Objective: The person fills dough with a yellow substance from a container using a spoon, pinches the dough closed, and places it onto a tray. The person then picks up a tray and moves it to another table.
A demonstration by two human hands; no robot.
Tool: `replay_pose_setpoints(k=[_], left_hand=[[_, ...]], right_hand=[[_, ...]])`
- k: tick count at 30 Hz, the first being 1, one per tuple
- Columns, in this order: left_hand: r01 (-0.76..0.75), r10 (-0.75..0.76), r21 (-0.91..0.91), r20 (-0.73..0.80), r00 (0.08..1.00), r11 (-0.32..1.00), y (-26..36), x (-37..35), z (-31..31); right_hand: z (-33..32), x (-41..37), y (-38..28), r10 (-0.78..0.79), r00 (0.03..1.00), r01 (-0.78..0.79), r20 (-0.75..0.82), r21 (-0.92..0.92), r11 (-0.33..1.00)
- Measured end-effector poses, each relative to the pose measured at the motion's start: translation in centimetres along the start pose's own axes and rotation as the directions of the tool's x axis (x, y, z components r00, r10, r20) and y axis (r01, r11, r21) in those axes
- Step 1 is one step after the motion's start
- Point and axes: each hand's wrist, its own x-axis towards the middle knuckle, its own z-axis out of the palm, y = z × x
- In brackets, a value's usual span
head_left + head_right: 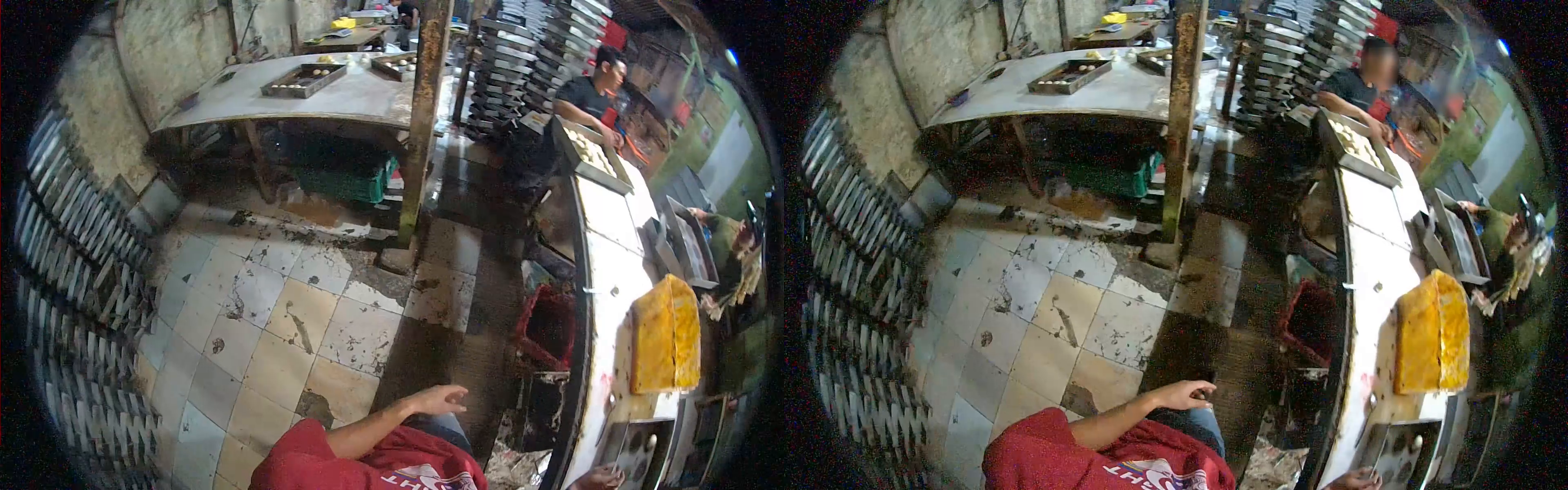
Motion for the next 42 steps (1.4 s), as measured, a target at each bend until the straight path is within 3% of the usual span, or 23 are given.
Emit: replay_pose_setpoints(k=[3, 6, 8, 10, 12, 15, 18, 21, 24, 26, 28, 30, 32, 34, 35, 38, 39, 41, 42], left_hand=[[-0.010, 0.011, 0.072, -0.006, 1.000, 0.997, -1.4, 2.8, -1.3], [0.048, -0.050, 0.106, 0.011, 0.999, 0.993, -1.1, 5.6, -4.2], [0.070, -0.066, 0.107, -0.041, 0.997, 0.992, -0.7, 7.4, -6.7], [0.162, -0.154, 0.113, -0.080, 0.985, 0.980, -0.3, 9.5, -9.6], [0.191, -0.177, 0.153, -0.098, 0.979, 0.970, 1.2, 12.0, -12.9], [0.148, -0.142, 0.019, -0.170, 0.975, 0.989, 2.8, 15.8, -18.1], [0.104, -0.068, 0.094, -0.323, 0.944, 0.990, 4.3, 18.5, -23.4], [-0.048, -0.085, -0.279, -0.446, 0.891, 0.959, 3.4, 19.3, -27.3], [-0.011, -0.156, -0.317, -0.497, 0.854, 0.948, -0.2, 19.6, -30.1], [0.143, -0.256, -0.275, -0.436, 0.863, 0.951, -3.3, 20.2, -31.4], [0.260, -0.286, -0.126, -0.283, 0.916, 0.957, -1.8, 20.2, -33.8], [0.217, -0.224, -0.054, -0.230, 0.947, 0.975, -2.3, 20.7, -36.2], [0.107, -0.103, 0.029, -0.132, 0.986, 0.994, -1.1, 20.4, -40.0], [0.010, -0.017, -0.035, -0.188, 0.982, 0.999, -1.8, 19.7, -44.1], [0.001, -0.009, -0.030, -0.272, 0.962, 1.000, -2.6, 19.4, -46.3], [0.038, -0.077, -0.083, -0.532, 0.843, 0.996, -2.9, 16.3, -52.2], [-0.001, -0.084, -0.140, -0.601, 0.795, 0.990, -3.9, 14.9, -53.7], [-0.021, -0.132, -0.208, -0.690, 0.712, 0.978, -4.9, 12.0, -56.3], [0.002, -0.168, -0.226, -0.721, 0.672, 0.974, -4.9, 10.3, -57.6]], right_hand=[[-0.1, 1.5, -11.1, 0.049, 0.989, -0.018, -0.136, 0.221, 0.975], [2.8, 1.1, -21.6, 0.092, 0.986, -0.156, 0.136, 0.602, 0.783], [2.8, 1.1, -28.6, -0.062, 0.943, -0.168, 0.327, 0.628, 0.760], [-0.3, 5.5, -37.1, 0.058, 0.738, -0.635, 0.673, 0.662, 0.398], [-1.5, 8.2, -42.6, -0.094, 0.882, -0.356, 0.461, 0.784, 0.508], [-1.9, 9.0, -49.8, -0.264, 0.802, -0.442, 0.535, 0.830, 0.341], [-2.4, 9.9, -55.7, -0.401, 0.691, -0.596, 0.602, 0.788, 0.156], [-1.9, 10.8, -60.3, -0.486, 0.696, -0.523, 0.529, 0.837, 0.161], [-2.1, 11.7, -64.8, -0.515, 0.702, -0.477, 0.492, 0.862, 0.173], [-2.6, 12.1, -67.2, -0.530, 0.624, -0.588, 0.574, 0.792, 0.166], [-3.9, 12.8, -70.1, -0.532, 0.613, -0.634, 0.584, 0.765, 0.111], [-4.7, 12.2, -72.1, -0.522, 0.643, -0.568, 0.560, 0.806, 0.166], [-6.1, 10.9, -75.4, -0.575, 0.569, -0.632, 0.587, 0.760, 0.150], [-8.6, 10.0, -79.7, -0.681, 0.495, -0.696, 0.539, 0.716, 0.061], [-10.1, 9.6, -82.1, -0.708, 0.520, -0.672, 0.478, 0.741, 0.007], [-15.1, 11.7, -88.4, -0.915, 0.321, -0.566, 0.246, 0.824, 0.023], [-15.6, 11.3, -90.4, -0.914, 0.323, -0.568, 0.246, 0.823, 0.021], [-15.4, 8.5, -95.0, -0.956, 0.294, -0.403, -0.016, 0.905, -0.139], [-15.2, 6.6, -97.4, -0.953, 0.304, -0.403, 0.000, 0.906, -0.129]])
